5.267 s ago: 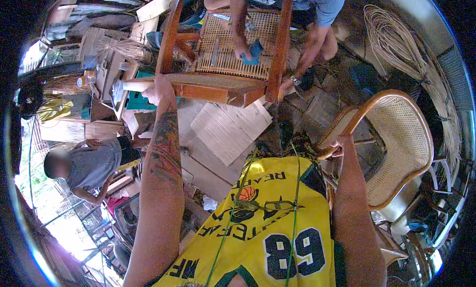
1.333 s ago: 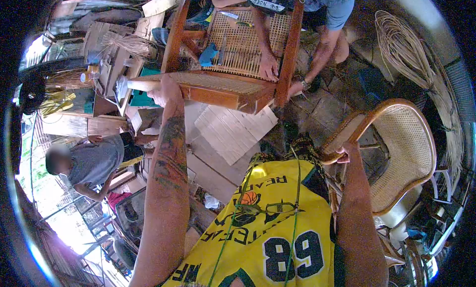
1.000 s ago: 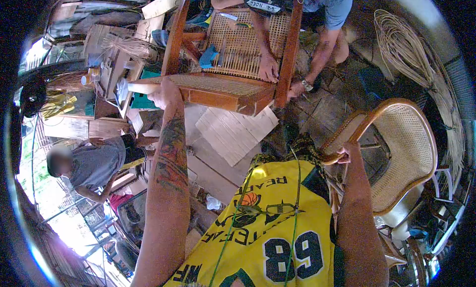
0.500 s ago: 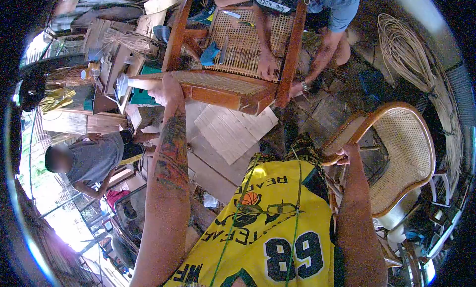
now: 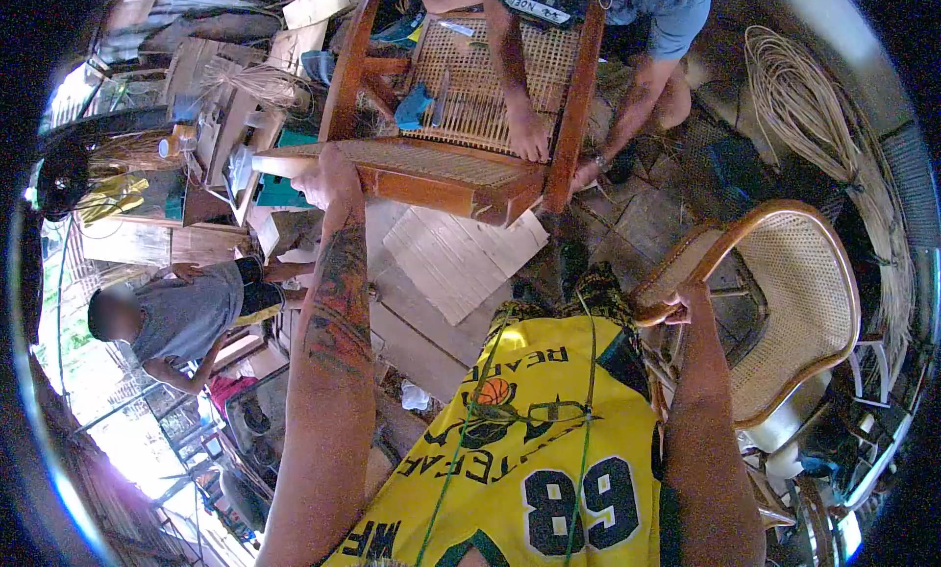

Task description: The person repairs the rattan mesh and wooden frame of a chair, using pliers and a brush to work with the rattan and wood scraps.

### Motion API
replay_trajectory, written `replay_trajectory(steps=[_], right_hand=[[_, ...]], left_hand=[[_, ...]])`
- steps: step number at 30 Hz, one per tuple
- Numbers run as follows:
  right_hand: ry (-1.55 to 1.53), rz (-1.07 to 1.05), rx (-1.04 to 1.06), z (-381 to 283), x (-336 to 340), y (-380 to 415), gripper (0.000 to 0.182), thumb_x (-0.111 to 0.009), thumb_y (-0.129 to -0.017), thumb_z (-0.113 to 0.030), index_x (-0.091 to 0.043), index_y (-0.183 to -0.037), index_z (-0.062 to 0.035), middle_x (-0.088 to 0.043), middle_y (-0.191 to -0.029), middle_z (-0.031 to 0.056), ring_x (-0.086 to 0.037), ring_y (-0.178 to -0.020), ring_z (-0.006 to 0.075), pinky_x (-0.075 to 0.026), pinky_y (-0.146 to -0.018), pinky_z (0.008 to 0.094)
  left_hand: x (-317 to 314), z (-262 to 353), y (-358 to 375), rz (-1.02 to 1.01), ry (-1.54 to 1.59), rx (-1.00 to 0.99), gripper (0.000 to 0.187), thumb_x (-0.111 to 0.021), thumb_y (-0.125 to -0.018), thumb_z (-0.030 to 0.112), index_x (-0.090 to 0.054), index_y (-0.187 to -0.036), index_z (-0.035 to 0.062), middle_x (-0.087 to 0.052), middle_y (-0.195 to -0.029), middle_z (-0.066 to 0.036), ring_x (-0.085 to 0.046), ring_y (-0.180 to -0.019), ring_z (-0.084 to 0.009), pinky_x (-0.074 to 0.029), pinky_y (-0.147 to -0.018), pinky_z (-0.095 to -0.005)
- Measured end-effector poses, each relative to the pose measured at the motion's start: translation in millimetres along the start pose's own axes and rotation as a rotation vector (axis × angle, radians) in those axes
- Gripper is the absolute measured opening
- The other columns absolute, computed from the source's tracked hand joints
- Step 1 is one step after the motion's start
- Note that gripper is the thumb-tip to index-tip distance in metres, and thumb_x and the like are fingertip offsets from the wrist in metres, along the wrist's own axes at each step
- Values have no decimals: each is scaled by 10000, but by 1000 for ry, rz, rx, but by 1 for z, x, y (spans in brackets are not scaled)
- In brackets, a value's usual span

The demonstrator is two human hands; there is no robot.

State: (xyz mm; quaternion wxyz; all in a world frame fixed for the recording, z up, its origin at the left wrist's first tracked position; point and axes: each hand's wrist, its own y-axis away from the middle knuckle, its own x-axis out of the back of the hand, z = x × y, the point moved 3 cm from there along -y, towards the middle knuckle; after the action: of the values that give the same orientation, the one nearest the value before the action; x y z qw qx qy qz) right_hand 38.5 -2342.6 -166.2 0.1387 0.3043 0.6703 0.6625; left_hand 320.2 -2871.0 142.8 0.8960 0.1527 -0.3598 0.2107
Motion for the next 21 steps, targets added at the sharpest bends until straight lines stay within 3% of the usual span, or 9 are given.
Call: replay_trajectory(steps=[6,16,18,21], right_hand=[[-29,17,47,-10,-4,25,581,-674,-785,52,-402,-1294,-14,-588,-1122,281,-628,-972,519,-562,-766,634],[-63,-43,-12,2,1,-3,561,-677,-784,51,-429,-1285,11,-595,-1138,273,-631,-987,505,-556,-785,635],[-44,-18,26,1,3,-3,570,-725,-756,83,-432,-1238,3,-628,-1018,231,-670,-882,463,-626,-635,580],[-62,16,14,0,2,0,564,-729,-745,94,-446,-1226,10,-624,-1016,228,-666,-882,473,-625,-645,585]], left_hand=[[0,0,-2,12,-47,0,734,-595,-792,229,-236,-1369,-49,-533,-1250,-322,-584,-1135,-448,-482,-1000,-481],[-1,-4,-4,26,-44,5,725,-602,-797,226,-241,-1358,-60,-540,-1241,-322,-592,-1130,-443,-493,-981,-485],[-1,-3,-1,24,-36,-2,715,-605,-798,224,-248,-1349,-60,-540,-1238,-325,-593,-1129,-444,-495,-978,-486],[0,-3,-1,18,-7,2,698,-606,-802,220,-255,-1335,-63,-548,-1222,-323,-596,-1118,-446,-495,-975,-487]])
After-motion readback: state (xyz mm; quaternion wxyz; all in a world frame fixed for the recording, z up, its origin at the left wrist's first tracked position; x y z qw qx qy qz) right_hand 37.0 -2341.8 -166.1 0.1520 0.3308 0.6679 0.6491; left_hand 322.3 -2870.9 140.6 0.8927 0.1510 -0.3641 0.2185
